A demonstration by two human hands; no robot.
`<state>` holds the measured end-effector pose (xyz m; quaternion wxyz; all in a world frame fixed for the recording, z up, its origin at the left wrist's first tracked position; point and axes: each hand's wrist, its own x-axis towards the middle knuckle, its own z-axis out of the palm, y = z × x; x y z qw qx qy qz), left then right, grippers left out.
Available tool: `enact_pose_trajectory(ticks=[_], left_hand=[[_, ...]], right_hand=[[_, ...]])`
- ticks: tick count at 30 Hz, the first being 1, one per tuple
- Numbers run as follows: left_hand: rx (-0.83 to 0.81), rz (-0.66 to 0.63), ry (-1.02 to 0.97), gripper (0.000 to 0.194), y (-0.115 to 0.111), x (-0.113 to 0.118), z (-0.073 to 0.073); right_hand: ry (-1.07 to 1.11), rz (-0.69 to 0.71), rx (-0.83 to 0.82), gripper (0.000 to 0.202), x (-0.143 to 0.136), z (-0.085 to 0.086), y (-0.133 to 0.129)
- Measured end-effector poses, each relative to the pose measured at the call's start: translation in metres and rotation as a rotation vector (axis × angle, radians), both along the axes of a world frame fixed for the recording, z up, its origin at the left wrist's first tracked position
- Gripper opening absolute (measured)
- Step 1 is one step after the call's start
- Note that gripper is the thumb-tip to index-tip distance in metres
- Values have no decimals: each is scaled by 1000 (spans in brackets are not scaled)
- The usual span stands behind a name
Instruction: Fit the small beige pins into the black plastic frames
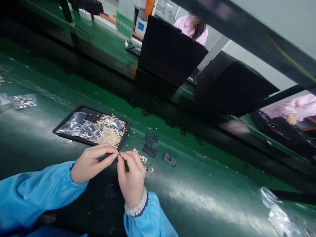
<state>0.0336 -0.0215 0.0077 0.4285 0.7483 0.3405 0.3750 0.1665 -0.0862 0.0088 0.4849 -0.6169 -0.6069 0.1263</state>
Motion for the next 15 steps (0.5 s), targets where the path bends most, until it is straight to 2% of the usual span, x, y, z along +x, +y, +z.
enact_pose_trajectory(ticks=[3,7,10,15], left_hand=[[109,-47,81,17,4,-7,4],[108,-32,132,16,6,-15,9],[85,-29,125,16,6,-19,11],[172,-67,88,16,8,-23,10]], right_hand=[[-136,46,-22,18,1,2,2],[-237,-4,38,14,-1,6,6],[-225,21,58,8,-4,10,9],[-134,90,-20,17,-10,15,13]])
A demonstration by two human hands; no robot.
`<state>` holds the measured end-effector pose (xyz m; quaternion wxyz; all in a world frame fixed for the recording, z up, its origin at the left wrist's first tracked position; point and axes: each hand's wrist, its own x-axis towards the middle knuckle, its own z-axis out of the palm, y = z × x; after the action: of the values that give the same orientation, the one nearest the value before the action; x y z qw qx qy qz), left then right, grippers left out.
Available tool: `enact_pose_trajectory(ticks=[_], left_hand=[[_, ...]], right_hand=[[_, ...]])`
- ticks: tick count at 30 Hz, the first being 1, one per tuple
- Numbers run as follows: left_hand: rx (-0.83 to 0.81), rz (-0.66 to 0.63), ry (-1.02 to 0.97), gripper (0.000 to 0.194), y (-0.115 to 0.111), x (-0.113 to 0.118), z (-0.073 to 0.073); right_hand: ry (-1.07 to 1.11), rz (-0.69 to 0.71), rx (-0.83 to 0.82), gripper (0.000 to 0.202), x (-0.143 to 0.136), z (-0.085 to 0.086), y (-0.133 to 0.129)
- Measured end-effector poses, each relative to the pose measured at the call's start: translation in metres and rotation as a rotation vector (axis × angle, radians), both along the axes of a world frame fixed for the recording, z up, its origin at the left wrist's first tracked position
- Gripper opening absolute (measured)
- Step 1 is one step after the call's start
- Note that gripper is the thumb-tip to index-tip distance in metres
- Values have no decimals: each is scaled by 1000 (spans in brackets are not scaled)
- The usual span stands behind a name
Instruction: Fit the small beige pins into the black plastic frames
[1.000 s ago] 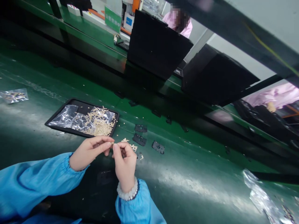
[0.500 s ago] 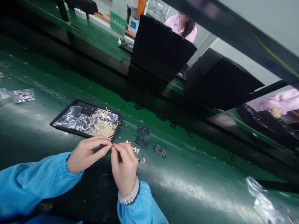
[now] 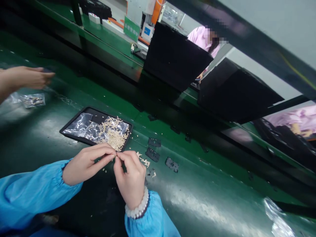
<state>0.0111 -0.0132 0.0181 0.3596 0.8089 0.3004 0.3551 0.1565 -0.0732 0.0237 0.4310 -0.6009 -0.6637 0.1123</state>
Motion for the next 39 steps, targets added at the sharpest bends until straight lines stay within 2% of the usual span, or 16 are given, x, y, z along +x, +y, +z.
enact_pose_trajectory(ticks=[3,5,7,10,13,17,19,21,23,26,29,35,37,39], left_hand=[[78,34,-20,16,-1,0,-1],[49,58,-44,16,-1,-1,-1],[-77,80,-81,15,1,-1,0],[-376,148,-140,16,8,-3,0],[-606,207,-183,20,19,-6,-5],[-670,233,-221,22,28,-8,-17],[-666,242,-222,23,30,-8,-21],[-645,258,-228,23,30,-8,-22],[-601,272,-227,22,28,-8,-20],[-467,278,-207,20,25,-8,-17],[-211,250,-159,15,23,-9,-17],[432,226,20,16,23,-12,-25],[550,236,83,16,22,-12,-27],[559,247,90,15,21,-10,-27]], right_hand=[[-12,-16,20,18,-3,1,4],[15,-23,27,16,-4,2,8],[73,-29,4,14,-2,1,14],[175,-91,-68,11,7,-3,27],[223,-124,-169,10,15,-10,42],[102,64,-215,13,14,-13,56],[38,142,-154,27,8,-10,56],[17,133,-54,27,2,-6,53],[-5,97,22,18,-4,-2,49],[-58,102,34,12,-8,0,43],[-65,132,-1,13,-6,-1,42],[-146,129,26,16,-4,-4,41],[-131,96,36,17,-7,-6,40],[-42,66,15,16,-11,-7,40]])
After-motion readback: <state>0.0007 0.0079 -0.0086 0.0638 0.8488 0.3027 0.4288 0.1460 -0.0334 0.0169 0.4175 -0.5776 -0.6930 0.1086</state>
